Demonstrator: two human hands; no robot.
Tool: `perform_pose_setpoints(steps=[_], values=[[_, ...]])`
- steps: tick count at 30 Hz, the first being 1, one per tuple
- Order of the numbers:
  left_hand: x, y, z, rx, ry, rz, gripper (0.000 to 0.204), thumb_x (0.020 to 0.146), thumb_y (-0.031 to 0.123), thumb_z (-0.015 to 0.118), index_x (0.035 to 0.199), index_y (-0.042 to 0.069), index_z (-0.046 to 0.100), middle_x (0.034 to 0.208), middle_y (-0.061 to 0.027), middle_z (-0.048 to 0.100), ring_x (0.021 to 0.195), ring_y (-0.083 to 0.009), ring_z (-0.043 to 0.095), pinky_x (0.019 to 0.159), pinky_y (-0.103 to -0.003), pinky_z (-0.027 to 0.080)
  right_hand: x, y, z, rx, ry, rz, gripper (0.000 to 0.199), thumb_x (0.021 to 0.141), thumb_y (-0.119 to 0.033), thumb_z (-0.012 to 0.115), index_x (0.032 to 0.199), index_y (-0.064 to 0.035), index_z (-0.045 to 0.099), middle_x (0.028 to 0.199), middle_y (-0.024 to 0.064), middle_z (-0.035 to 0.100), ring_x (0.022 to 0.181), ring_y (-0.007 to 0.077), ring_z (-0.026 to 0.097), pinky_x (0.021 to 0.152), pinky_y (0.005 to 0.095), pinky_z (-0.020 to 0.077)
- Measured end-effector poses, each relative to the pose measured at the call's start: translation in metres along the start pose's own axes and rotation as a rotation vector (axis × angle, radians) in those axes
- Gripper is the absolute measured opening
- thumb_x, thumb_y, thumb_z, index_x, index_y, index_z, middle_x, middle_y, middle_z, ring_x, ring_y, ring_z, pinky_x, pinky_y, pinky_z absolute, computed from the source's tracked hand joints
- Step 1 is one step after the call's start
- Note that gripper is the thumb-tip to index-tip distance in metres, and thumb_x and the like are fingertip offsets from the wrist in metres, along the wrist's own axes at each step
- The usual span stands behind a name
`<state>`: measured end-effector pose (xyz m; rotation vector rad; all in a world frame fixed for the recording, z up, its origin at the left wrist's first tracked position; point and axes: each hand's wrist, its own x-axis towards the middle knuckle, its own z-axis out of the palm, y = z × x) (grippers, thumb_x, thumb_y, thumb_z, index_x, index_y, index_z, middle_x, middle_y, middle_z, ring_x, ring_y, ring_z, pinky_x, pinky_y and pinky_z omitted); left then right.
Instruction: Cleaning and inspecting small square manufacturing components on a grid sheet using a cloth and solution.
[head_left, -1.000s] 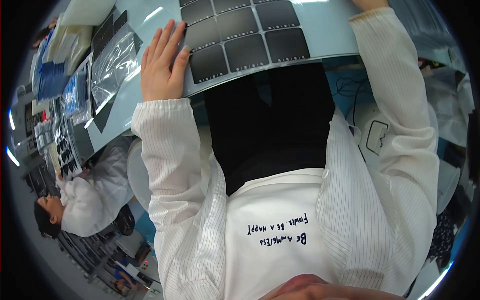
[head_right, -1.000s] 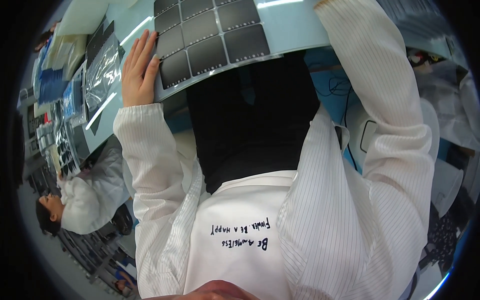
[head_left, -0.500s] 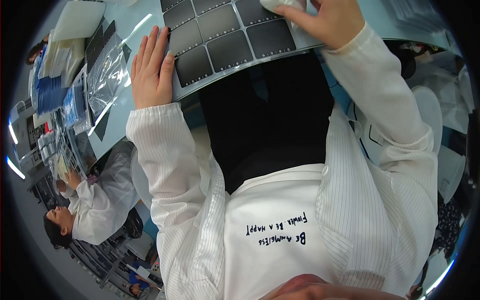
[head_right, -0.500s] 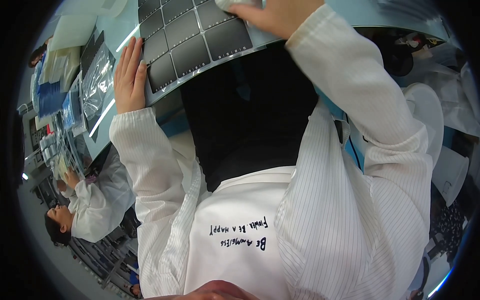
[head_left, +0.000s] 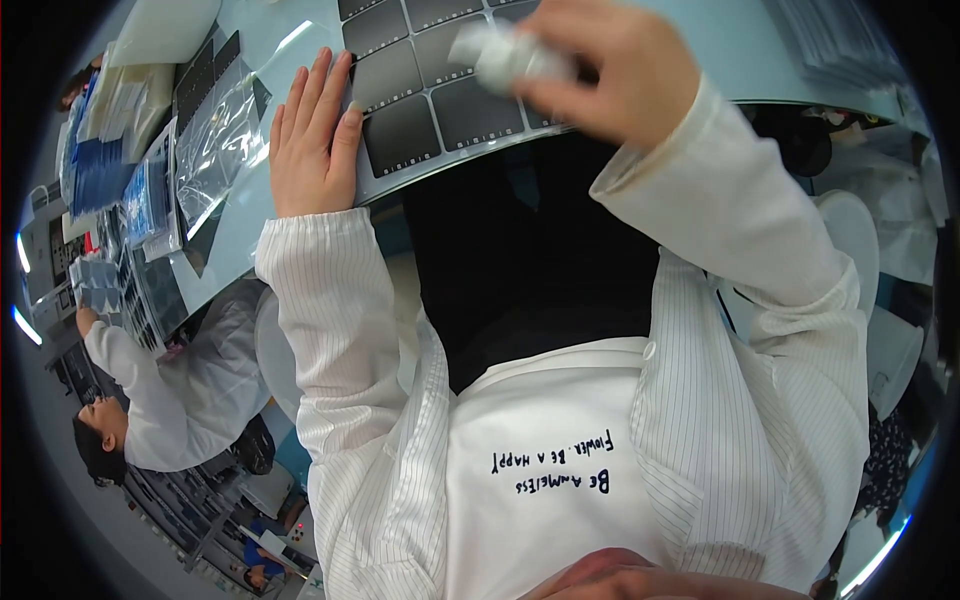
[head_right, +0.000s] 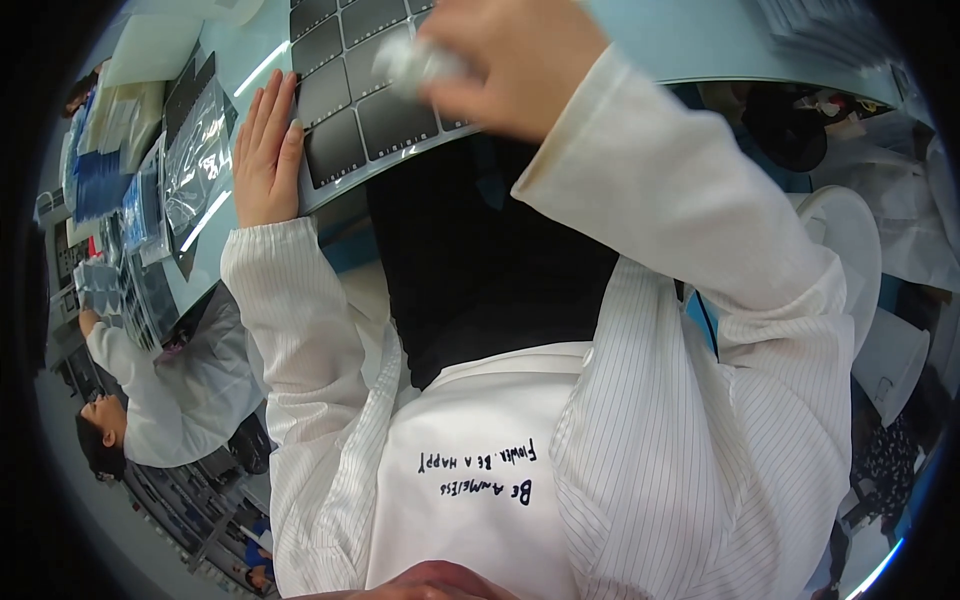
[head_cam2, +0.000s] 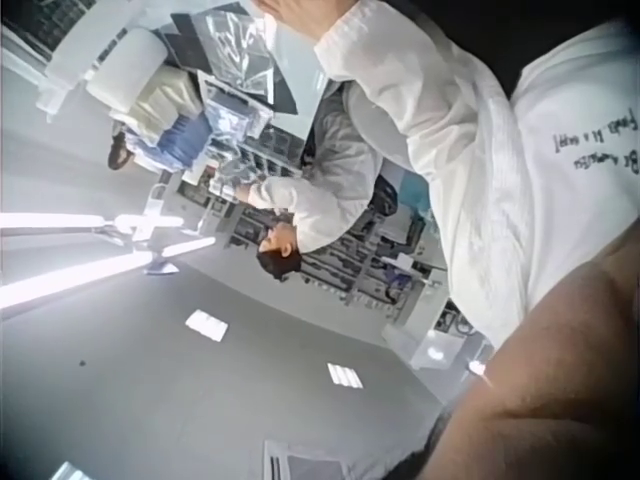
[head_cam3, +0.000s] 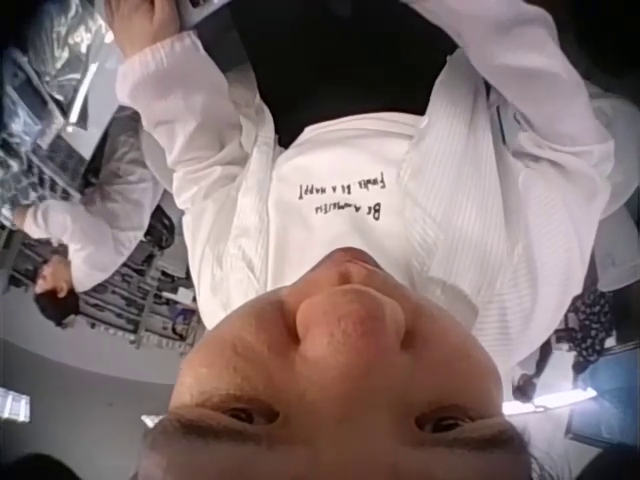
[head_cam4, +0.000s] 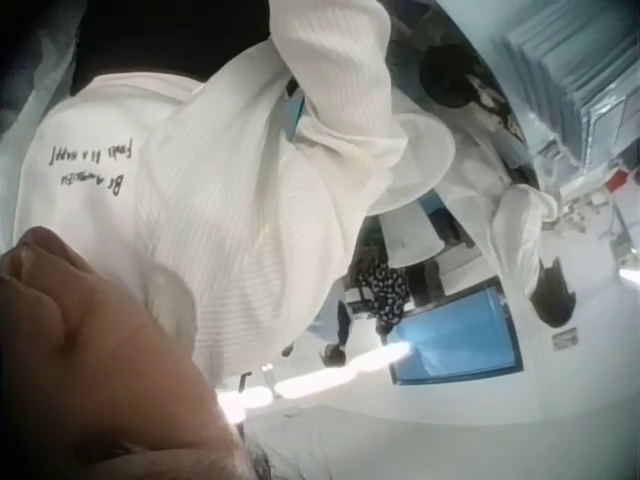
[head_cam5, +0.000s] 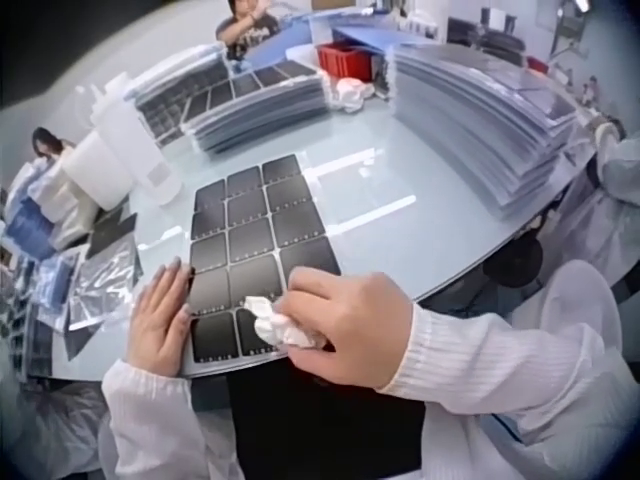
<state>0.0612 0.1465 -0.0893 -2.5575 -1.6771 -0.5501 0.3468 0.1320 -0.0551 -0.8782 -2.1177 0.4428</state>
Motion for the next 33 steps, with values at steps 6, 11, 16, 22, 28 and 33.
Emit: perform_pose_setpoints(steps=[6,11,16,22,28,33], values=[[0.003,0.008,-0.002,-0.009,-0.009,-0.010,0.046,0.098,0.036,0.037,0.142,0.024,0.042,0.148,0.0003,0.039,0.140,-0.0218,0.030,0.115,-0.042,0.019,-0.014,0.019,-0.002,-0.119,-0.037,0.052,0.035,0.071,-0.016,0.078,0.101,-0.0030,0.065,0.087,0.0068,0.061,0.062,0.0176,0.057,0.059,0.0252,0.0493],[0.003,0.014,-0.008,0.001,-0.026,-0.022,0.046,0.098,0.034,0.038,0.142,0.023,0.041,0.149,-0.0007,0.038,0.140,-0.0238,0.030,0.114,-0.043,0.019,-0.001,0.032,-0.023,-0.095,-0.079,0.050,0.030,0.071,-0.011,0.076,0.097,-0.0008,0.066,0.082,0.0088,0.060,0.063,0.0222,0.059,0.058,0.0295,0.0490],[0.006,0.020,-0.012,0.002,-0.049,-0.029,0.046,0.098,0.034,0.038,0.142,0.021,0.042,0.149,-0.0026,0.038,0.139,-0.0253,0.030,0.114,-0.044,0.019,0.012,0.049,-0.026,-0.348,0.059,0.125,0.028,0.073,-0.011,0.074,0.096,0.0005,0.063,0.082,0.0106,0.058,0.061,0.0231,0.057,0.059,0.0313,0.0481],[0.007,0.025,-0.018,-0.011,-0.064,-0.053,0.048,0.095,0.031,0.044,0.142,0.020,0.042,0.148,-0.0048,0.038,0.138,-0.0277,0.032,0.112,-0.045,0.020,0.027,0.001,-0.007,-0.076,-0.327,-0.120,0.033,0.068,-0.016,0.078,0.095,-0.0045,0.063,0.083,0.0069,0.058,0.063,0.0249,0.061,0.056,0.0334,0.0501],[0.010,0.026,-0.027,-0.070,-0.081,-0.041,0.047,0.093,0.030,0.048,0.138,0.017,0.048,0.146,-0.0062,0.041,0.136,-0.0299,0.035,0.111,-0.045,0.021,0.053,0.136,-0.065,-0.464,0.013,0.136,0.038,0.079,-0.030,0.072,0.104,-0.0025,0.064,0.083,0.0059,0.061,0.064,0.0185,0.059,0.058,0.0311,0.0471],[0.011,0.029,-0.030,-0.078,-0.096,-0.059,0.048,0.091,0.029,0.051,0.138,0.015,0.048,0.145,-0.0061,0.043,0.136,-0.0297,0.035,0.111,-0.045,0.021,0.046,0.158,-0.096,-0.777,0.170,0.390,0.050,0.082,-0.038,0.070,0.118,-0.0044,0.062,0.094,0.0054,0.062,0.063,0.0146,0.053,0.061,0.0300,0.0464]])
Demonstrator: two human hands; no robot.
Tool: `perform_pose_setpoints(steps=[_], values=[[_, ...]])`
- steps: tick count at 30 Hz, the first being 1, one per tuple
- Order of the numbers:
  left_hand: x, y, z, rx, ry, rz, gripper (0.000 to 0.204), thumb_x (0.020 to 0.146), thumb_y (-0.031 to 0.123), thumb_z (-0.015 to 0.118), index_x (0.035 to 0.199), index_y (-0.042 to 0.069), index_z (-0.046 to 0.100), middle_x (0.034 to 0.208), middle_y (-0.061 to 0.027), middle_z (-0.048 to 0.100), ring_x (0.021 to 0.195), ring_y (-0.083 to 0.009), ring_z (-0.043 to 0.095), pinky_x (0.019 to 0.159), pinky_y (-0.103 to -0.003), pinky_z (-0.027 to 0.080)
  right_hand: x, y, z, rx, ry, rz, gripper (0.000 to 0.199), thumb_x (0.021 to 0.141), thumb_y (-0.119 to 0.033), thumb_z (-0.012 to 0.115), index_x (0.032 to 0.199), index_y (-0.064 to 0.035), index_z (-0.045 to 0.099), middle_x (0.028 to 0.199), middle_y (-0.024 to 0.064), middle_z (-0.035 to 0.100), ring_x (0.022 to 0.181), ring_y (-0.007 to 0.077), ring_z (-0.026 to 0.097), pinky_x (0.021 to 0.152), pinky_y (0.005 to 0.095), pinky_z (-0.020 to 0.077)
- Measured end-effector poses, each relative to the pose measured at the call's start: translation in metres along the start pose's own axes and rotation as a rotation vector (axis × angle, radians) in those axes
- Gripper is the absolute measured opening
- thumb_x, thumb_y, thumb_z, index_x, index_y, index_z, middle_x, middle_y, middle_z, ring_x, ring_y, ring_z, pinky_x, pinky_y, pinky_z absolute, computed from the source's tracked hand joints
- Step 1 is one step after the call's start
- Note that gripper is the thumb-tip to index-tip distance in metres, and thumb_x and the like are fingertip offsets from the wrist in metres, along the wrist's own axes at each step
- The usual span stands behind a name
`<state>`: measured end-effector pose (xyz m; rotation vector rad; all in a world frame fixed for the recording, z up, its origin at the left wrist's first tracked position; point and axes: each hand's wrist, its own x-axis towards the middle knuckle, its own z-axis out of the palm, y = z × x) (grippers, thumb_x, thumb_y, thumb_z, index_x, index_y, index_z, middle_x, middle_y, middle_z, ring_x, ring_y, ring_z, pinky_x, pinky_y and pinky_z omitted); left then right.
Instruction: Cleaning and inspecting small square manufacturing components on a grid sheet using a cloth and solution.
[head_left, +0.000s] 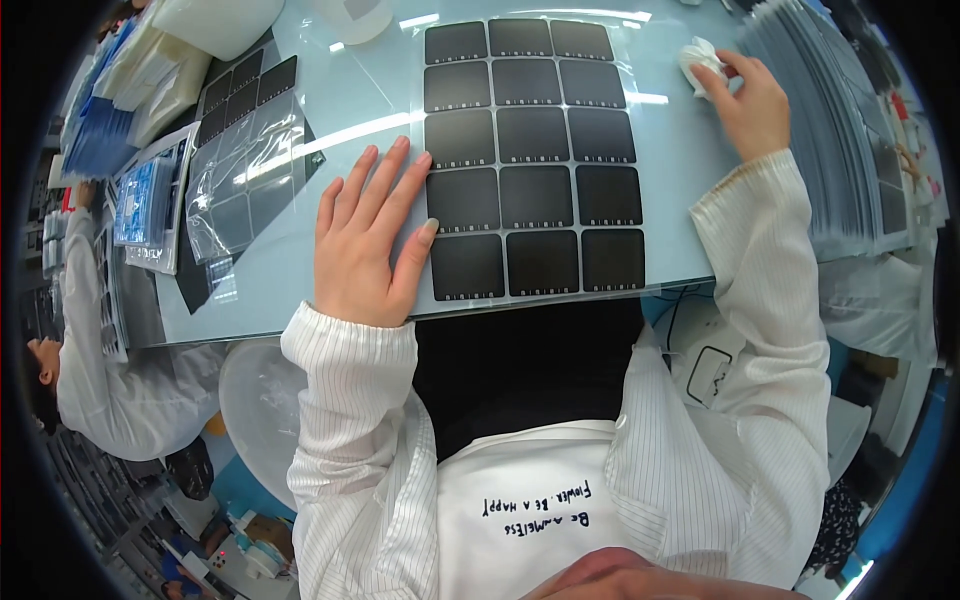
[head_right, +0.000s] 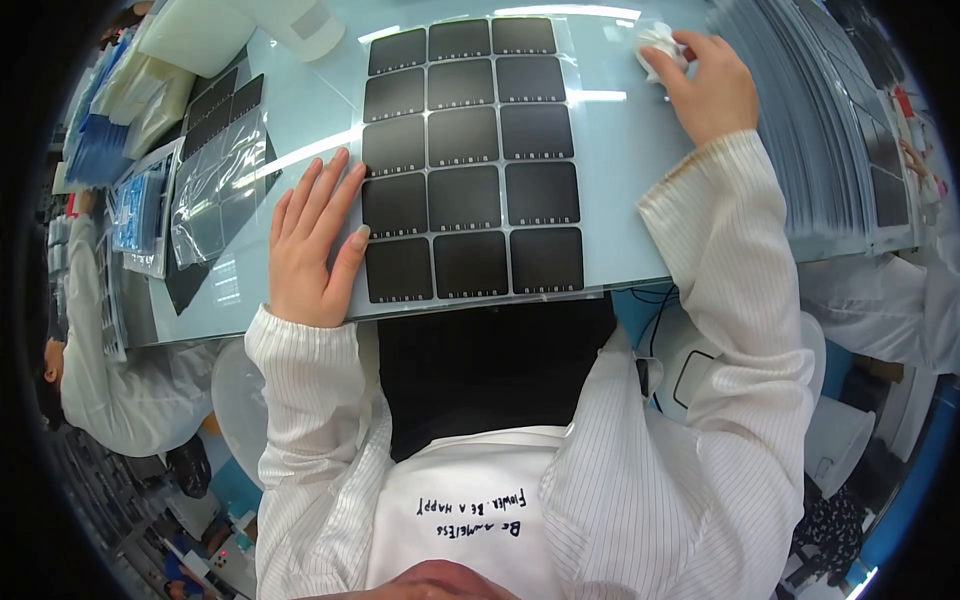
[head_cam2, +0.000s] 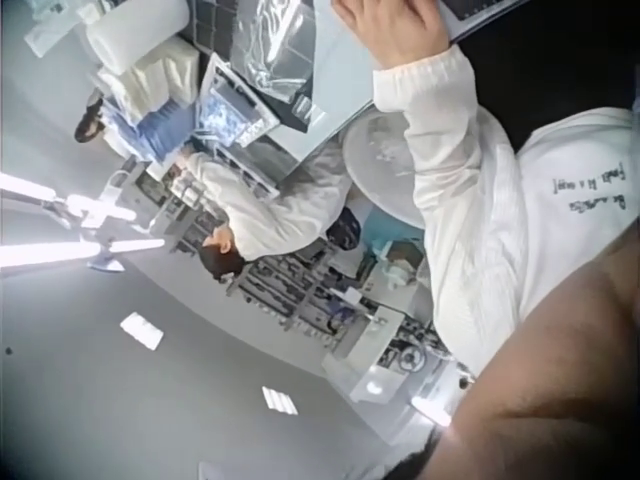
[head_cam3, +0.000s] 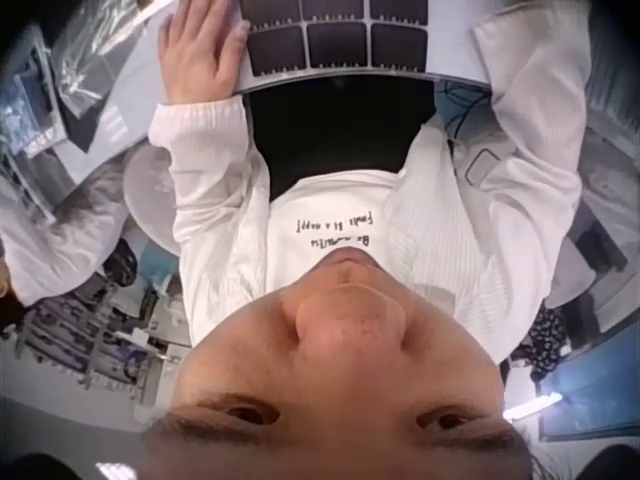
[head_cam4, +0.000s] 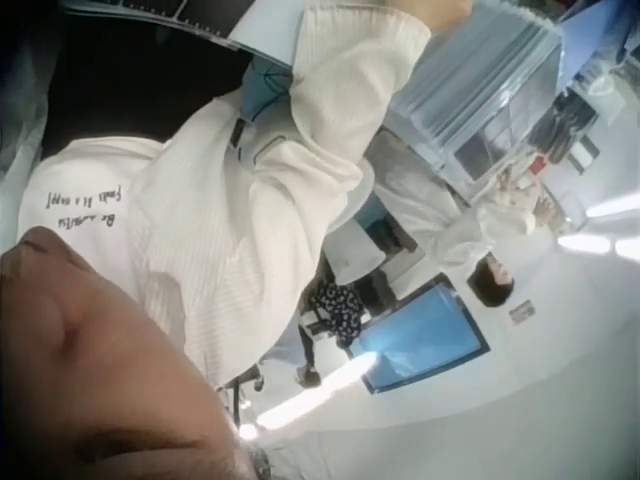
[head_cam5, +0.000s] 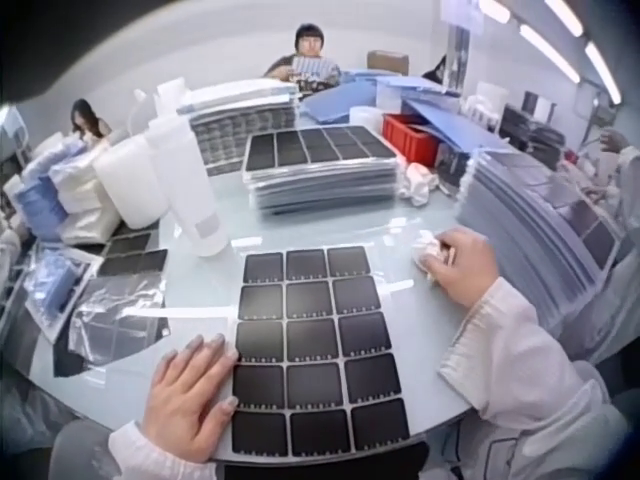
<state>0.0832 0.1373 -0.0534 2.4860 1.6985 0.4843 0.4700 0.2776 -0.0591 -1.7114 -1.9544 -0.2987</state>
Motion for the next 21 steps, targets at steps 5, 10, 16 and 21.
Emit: perform_pose_setpoints(steps=[5,10,16,21], values=[[-0.002,0.002,-0.007,-0.017,-0.004,-0.022,0.050,0.091,0.026,0.050,0.138,0.012,0.046,0.146,-0.0074,0.042,0.137,-0.0300,0.034,0.111,-0.045,0.021,-0.040,-0.038,-0.063,0.110,-0.011,-0.021,0.048,0.087,-0.027,0.067,0.127,-0.0038,0.055,0.110,0.0073,0.060,0.065,0.0121,0.053,0.058,0.0239,0.0451],[-0.002,0.002,-0.006,-0.018,-0.004,-0.019,0.050,0.090,0.023,0.049,0.138,0.010,0.046,0.146,-0.0086,0.041,0.137,-0.0305,0.033,0.111,-0.044,0.021,-0.081,-0.064,-0.113,1.171,-0.820,0.501,0.053,0.094,-0.013,0.052,0.141,0.0037,0.033,0.139,0.0214,0.043,0.087,0.0208,0.066,0.065,0.0227,0.0529],[-0.004,0.000,-0.003,0.007,0.000,-0.004,0.050,0.090,0.022,0.050,0.139,0.010,0.046,0.146,-0.0082,0.041,0.137,-0.0307,0.033,0.112,-0.044,0.020,-0.084,-0.087,-0.121,1.420,-0.948,0.778,0.052,0.094,-0.012,0.050,0.141,0.0049,0.033,0.140,0.0232,0.042,0.091,0.0233,0.067,0.069,0.0256,0.0553],[-0.005,-0.001,0.001,-0.007,0.025,-0.007,0.048,0.093,0.029,0.051,0.139,0.014,0.046,0.146,-0.0045,0.041,0.137,-0.0292,0.034,0.111,-0.046,0.021,-0.091,-0.082,-0.096,1.387,-0.925,0.829,0.052,0.091,-0.013,0.057,0.137,0.0043,0.040,0.128,0.0163,0.052,0.085,0.0156,0.065,0.069,0.0218,0.0512]])
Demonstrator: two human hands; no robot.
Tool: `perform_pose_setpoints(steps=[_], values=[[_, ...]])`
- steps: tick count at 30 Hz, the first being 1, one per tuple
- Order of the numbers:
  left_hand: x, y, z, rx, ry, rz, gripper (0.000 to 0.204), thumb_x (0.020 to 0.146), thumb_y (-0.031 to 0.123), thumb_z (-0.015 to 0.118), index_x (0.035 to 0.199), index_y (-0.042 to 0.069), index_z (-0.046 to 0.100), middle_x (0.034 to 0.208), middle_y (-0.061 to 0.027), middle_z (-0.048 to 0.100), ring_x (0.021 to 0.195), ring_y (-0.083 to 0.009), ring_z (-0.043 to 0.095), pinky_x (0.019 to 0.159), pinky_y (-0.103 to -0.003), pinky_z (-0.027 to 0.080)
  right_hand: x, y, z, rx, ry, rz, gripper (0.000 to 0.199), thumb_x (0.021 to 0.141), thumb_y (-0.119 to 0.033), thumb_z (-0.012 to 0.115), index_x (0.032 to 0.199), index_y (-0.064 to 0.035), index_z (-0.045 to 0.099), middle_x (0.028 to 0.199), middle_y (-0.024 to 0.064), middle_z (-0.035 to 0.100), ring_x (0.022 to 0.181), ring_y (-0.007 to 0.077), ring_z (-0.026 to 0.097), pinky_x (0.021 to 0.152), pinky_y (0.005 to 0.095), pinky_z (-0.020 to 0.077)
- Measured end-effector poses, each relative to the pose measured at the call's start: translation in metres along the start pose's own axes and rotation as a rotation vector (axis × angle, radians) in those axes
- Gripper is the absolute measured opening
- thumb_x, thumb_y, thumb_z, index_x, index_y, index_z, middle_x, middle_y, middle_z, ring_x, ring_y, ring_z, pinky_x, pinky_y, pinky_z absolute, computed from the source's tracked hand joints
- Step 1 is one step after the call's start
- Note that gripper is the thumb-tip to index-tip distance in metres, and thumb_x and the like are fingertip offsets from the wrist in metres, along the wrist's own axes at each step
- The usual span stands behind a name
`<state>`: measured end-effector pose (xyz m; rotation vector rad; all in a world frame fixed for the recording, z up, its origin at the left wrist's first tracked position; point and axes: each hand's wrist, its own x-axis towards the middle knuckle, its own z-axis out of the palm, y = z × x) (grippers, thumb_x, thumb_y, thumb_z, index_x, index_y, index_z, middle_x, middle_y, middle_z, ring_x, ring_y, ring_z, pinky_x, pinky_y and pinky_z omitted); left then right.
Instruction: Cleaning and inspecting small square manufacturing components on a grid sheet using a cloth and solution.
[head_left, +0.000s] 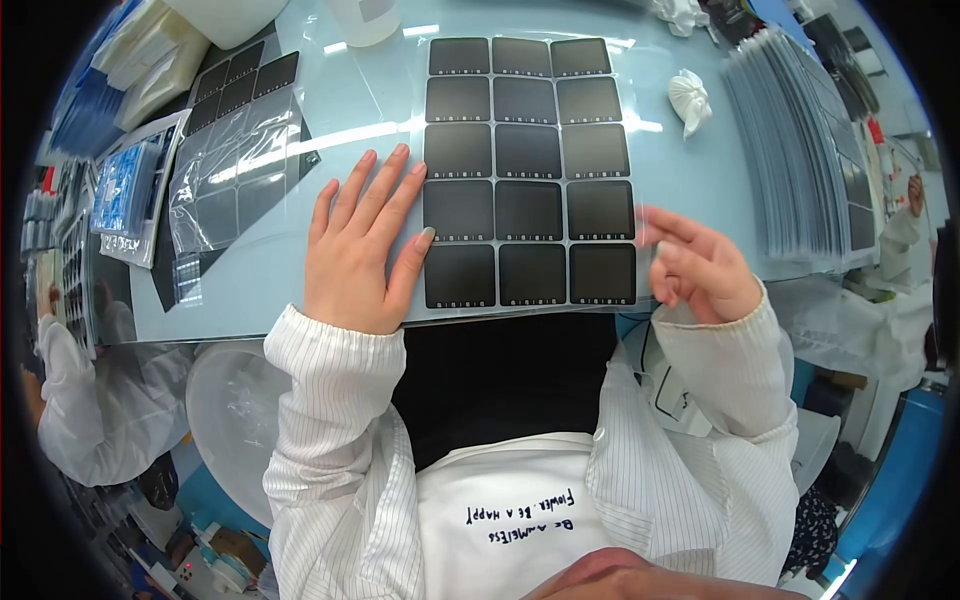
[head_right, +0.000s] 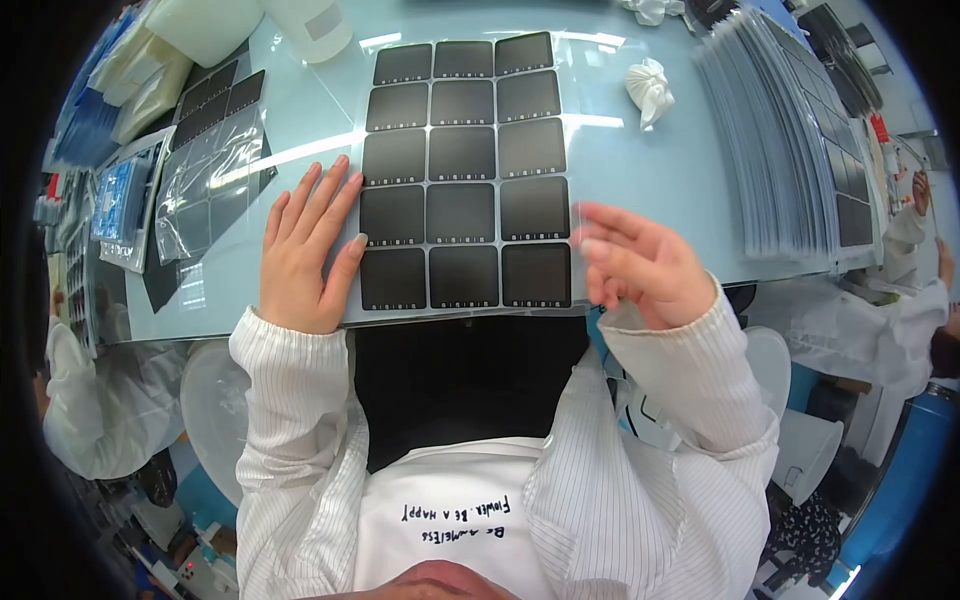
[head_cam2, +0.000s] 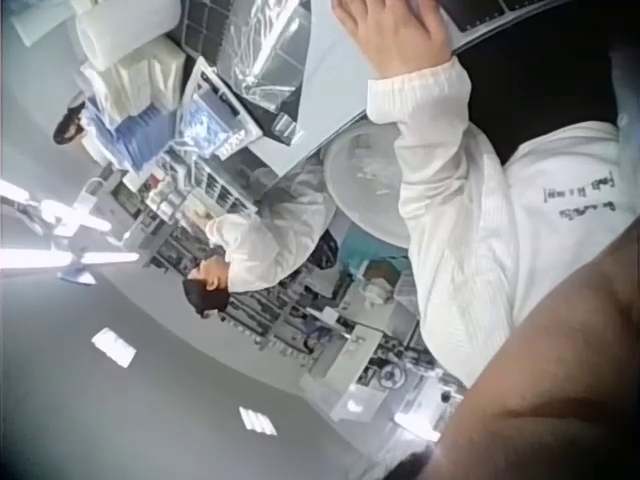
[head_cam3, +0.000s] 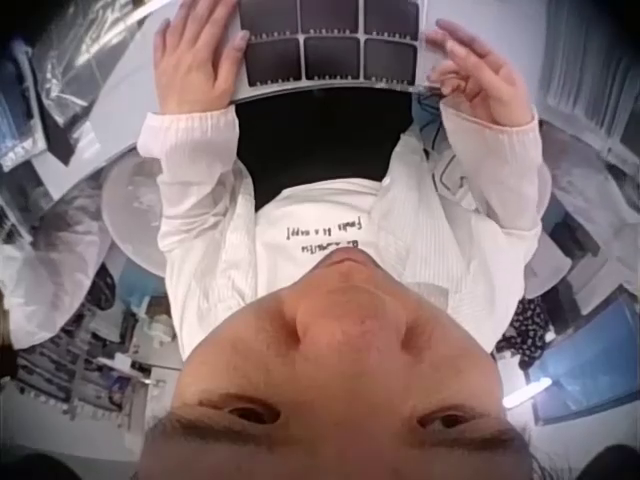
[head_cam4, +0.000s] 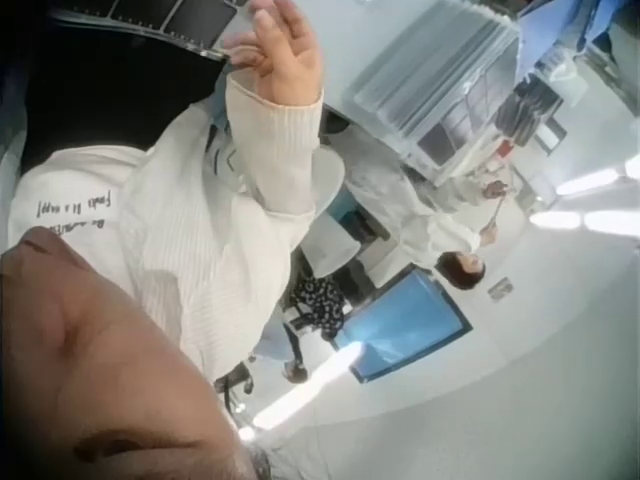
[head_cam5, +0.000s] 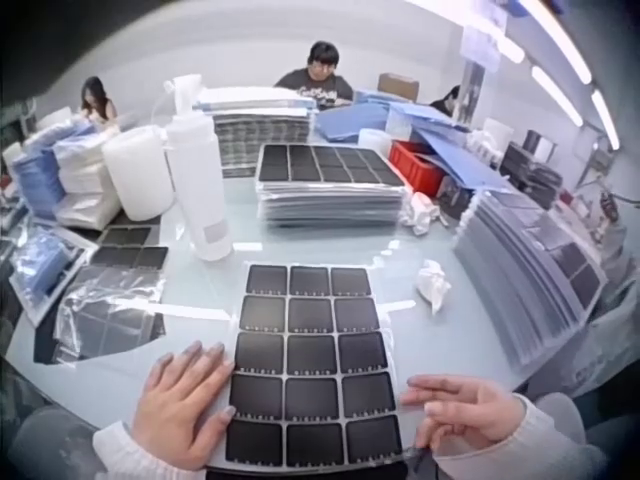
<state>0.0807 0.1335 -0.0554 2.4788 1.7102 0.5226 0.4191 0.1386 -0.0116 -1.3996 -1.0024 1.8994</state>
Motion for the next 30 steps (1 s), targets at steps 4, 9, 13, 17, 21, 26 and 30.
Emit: perform_pose_setpoints(steps=[4,9,13,17,21,26,30], values=[[-0.003,-0.002,0.001,0.011,0.010,0.004,0.049,0.093,0.029,0.051,0.139,0.014,0.045,0.146,-0.0044,0.042,0.137,-0.0290,0.034,0.111,-0.046,0.021,0.003,0.015,0.029,-0.028,-0.162,-0.026,0.054,0.081,-0.009,0.072,0.128,0.0024,0.049,0.113,0.0045,0.059,0.092,0.0112,0.060,0.081,0.0226,0.0466],[-0.001,-0.001,0.001,-0.002,0.020,0.010,0.049,0.094,0.031,0.050,0.139,0.014,0.045,0.146,-0.0051,0.041,0.137,-0.0289,0.034,0.111,-0.046,0.021,0.001,0.040,0.051,-0.739,0.067,-0.417,0.050,0.075,-0.009,0.077,0.119,0.0043,0.056,0.095,0.0047,0.063,0.092,0.0144,0.061,0.079,0.0243,0.0480],[-0.002,-0.001,0.000,-0.008,0.020,0.037,0.053,0.095,0.037,0.046,0.141,0.011,0.042,0.146,-0.0086,0.041,0.137,-0.0297,0.033,0.112,-0.046,0.020,-0.002,0.040,0.050,-0.583,0.220,-0.508,0.034,0.084,-0.006,0.068,0.113,0.0059,0.058,0.088,0.0057,0.064,0.077,0.0142,0.064,0.066,0.0241,0.0518],[-0.003,-0.002,0.001,-0.180,0.073,0.030,0.062,0.096,0.046,0.038,0.142,0.004,0.036,0.145,-0.0143,0.041,0.137,-0.0302,0.033,0.113,-0.047,0.018,-0.010,0.016,0.019,-0.212,0.466,-0.654,0.017,0.090,-0.005,0.062,0.103,0.0046,0.059,0.078,0.0053,0.062,0.062,0.0118,0.061,0.059,0.0250,0.0535],[-0.006,-0.001,0.002,-0.127,0.046,0.021,0.063,0.097,0.049,0.035,0.142,0.004,0.037,0.146,-0.0152,0.039,0.137,-0.0300,0.033,0.113,-0.046,0.018,-0.039,-0.023,-0.044,-0.318,0.726,-0.855,0.016,0.088,-0.008,0.066,0.102,-0.0006,0.061,0.071,-0.0022,0.058,0.057,0.0055,0.053,0.051,0.0194,0.0418],[-0.005,0.000,-0.001,-0.093,0.032,0.010,0.063,0.098,0.049,0.033,0.141,0.004,0.038,0.147,-0.0145,0.038,0.138,-0.0303,0.033,0.114,-0.046,0.018,-0.103,-0.068,-0.127,-0.297,0.880,-1.091,0.014,0.089,-0.007,0.065,0.103,-0.0053,0.063,0.075,-0.0030,0.060,0.062,0.0049,0.054,0.057,0.0180,0.0435],[-0.004,-0.003,0.004,-0.099,0.041,0.025,0.062,0.098,0.049,0.033,0.141,0.004,0.039,0.147,-0.0142,0.038,0.138,-0.0305,0.033,0.114,-0.046,0.018,-0.124,-0.080,-0.190,-0.146,1.050,-1.067,0.011,0.090,-0.008,0.064,0.101,-0.0064,0.063,0.080,-0.0017,0.063,0.066,0.0071,0.057,0.063,0.0199,0.0486]])
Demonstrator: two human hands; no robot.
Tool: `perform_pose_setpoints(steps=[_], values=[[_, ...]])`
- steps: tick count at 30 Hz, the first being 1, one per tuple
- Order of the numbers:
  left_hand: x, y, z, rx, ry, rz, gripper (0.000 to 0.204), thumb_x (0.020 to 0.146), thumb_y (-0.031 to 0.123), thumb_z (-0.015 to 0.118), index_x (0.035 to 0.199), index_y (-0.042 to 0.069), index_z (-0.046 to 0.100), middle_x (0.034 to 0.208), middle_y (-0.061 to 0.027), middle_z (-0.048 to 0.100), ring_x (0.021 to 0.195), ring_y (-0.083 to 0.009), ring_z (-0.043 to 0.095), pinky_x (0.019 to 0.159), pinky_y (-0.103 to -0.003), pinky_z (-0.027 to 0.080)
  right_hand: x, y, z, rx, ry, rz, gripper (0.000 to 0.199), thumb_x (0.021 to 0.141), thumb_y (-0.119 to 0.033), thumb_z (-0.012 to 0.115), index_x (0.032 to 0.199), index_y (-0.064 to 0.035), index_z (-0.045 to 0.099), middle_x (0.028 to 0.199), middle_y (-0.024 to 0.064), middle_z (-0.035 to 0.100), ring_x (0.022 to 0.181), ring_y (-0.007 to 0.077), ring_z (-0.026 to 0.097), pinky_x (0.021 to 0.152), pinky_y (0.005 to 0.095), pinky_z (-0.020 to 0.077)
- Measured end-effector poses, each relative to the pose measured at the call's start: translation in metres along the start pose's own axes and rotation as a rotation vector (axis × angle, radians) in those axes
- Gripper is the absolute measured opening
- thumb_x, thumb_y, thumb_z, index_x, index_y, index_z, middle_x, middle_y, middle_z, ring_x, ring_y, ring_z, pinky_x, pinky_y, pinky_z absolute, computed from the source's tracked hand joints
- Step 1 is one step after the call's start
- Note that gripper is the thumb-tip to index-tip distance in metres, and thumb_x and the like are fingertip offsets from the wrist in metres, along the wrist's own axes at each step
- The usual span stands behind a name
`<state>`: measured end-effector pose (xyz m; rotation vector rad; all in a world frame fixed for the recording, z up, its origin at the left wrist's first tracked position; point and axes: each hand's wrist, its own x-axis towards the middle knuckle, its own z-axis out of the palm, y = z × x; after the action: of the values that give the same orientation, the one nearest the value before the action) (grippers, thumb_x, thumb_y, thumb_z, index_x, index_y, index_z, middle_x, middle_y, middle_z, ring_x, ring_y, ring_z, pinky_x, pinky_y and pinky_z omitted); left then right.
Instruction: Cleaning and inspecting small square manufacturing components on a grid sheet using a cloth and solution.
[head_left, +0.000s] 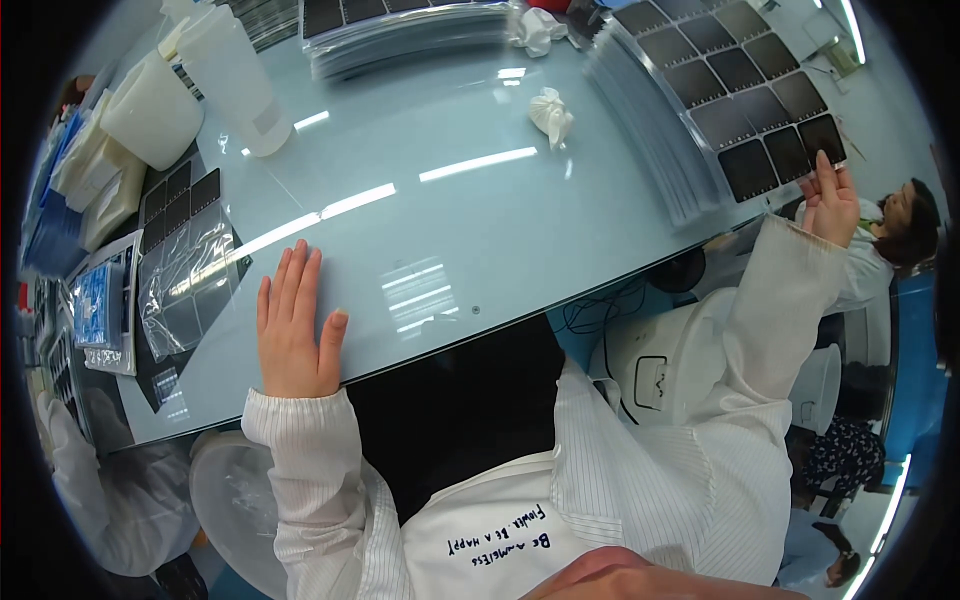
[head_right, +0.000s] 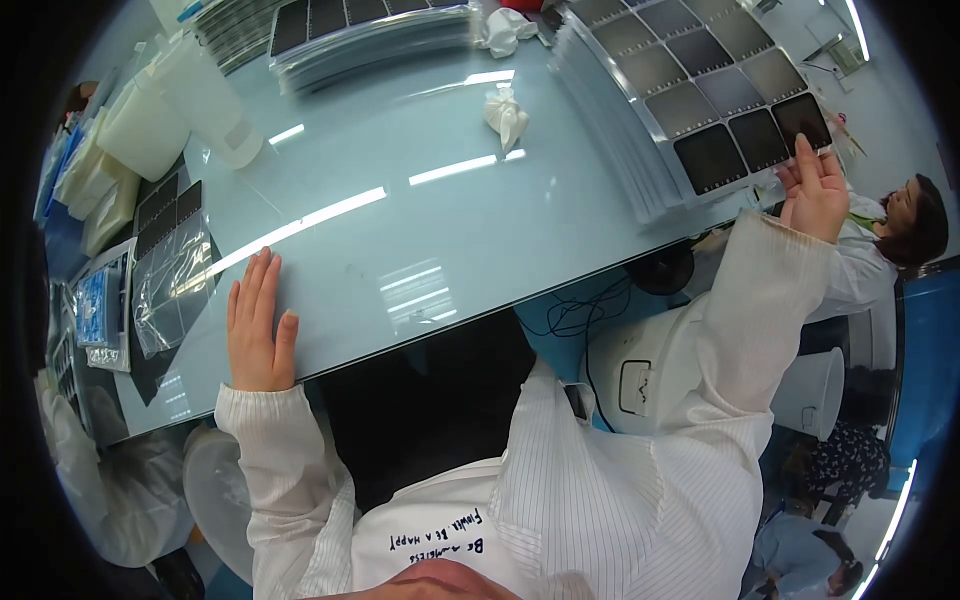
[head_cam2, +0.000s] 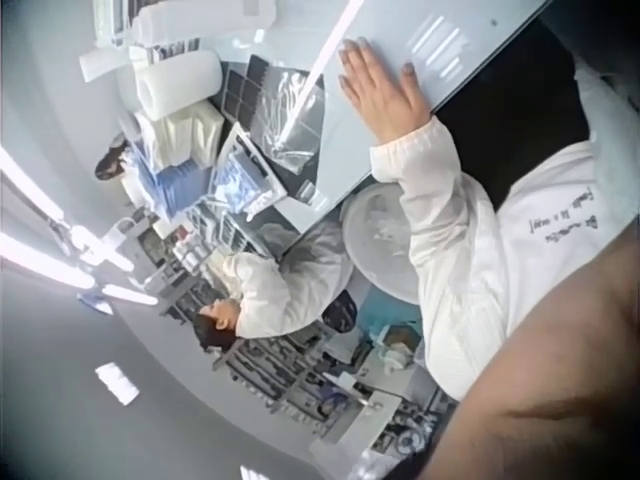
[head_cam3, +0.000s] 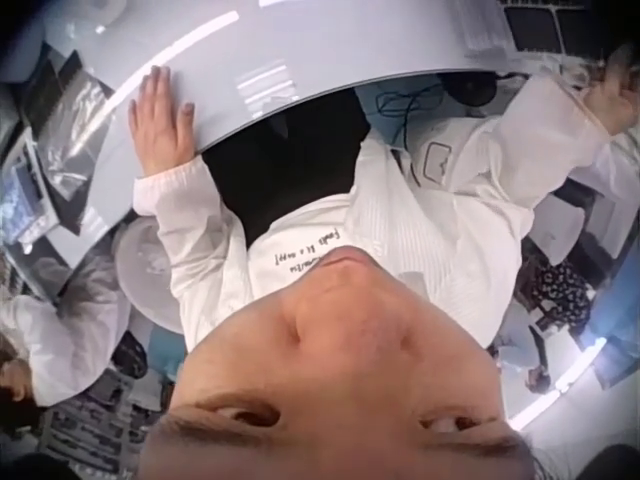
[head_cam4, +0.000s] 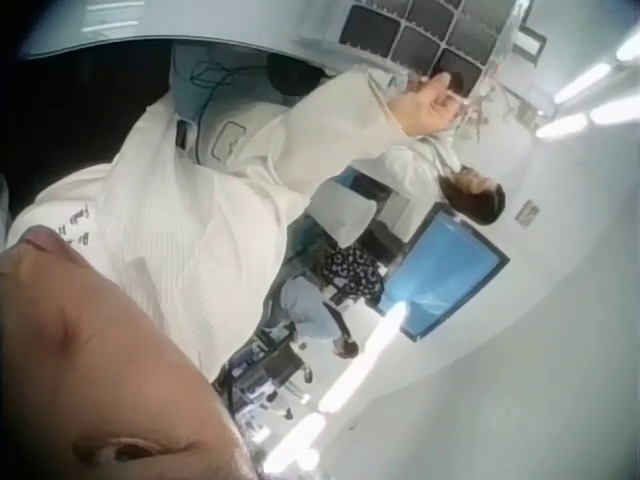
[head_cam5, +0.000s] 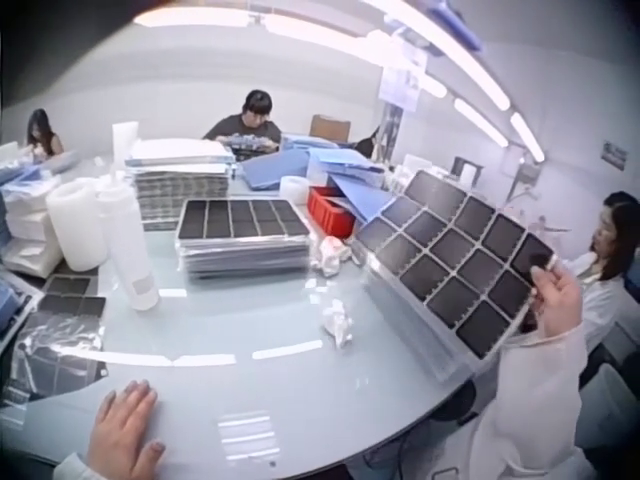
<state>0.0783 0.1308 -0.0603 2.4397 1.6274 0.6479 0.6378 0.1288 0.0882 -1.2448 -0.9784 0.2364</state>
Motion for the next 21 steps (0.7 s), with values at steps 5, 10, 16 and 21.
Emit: perform_pose_setpoints(steps=[5,10,16,21], values=[[-0.001,-0.001,0.001,0.006,0.001,-0.005,0.061,0.098,0.048,0.032,0.141,0.005,0.039,0.147,-0.0134,0.038,0.138,-0.0301,0.033,0.114,-0.046,0.018,-0.003,0.028,-0.013,0.052,-0.022,0.021,0.008,0.089,-0.009,0.065,0.097,-0.0076,0.062,0.082,-0.0007,0.064,0.068,0.0075,0.059,0.063,0.0211,0.0510],[0.001,0.002,0.000,0.010,-0.001,0.002,0.060,0.098,0.047,0.032,0.141,0.005,0.039,0.147,-0.0128,0.038,0.138,-0.0287,0.032,0.114,-0.045,0.018,-0.024,0.023,0.001,-0.118,0.093,-0.128,0.008,0.089,-0.009,0.066,0.093,-0.0074,0.060,0.077,-0.0024,0.062,0.064,0.0044,0.056,0.057,0.0186,0.0483],[-0.001,-0.001,0.002,0.031,-0.008,0.001,0.059,0.098,0.046,0.032,0.141,0.005,0.039,0.147,-0.0124,0.038,0.139,-0.0278,0.031,0.114,-0.045,0.017,-0.029,0.034,0.003,0.005,0.109,0.048,0.005,0.088,-0.005,0.065,0.092,-0.0065,0.062,0.080,-0.0014,0.063,0.064,0.0047,0.056,0.056,0.0189,0.0469],[0.000,-0.001,0.002,0.034,-0.015,0.001,0.060,0.099,0.046,0.030,0.140,0.004,0.039,0.148,-0.0124,0.037,0.140,-0.0283,0.029,0.114,-0.045,0.017,-0.035,0.029,0.008,0.042,0.105,0.088,0.011,0.087,-0.004,0.067,0.095,-0.0073,0.061,0.077,-0.0023,0.062,0.063,0.0053,0.056,0.056,0.0211,0.0489]])
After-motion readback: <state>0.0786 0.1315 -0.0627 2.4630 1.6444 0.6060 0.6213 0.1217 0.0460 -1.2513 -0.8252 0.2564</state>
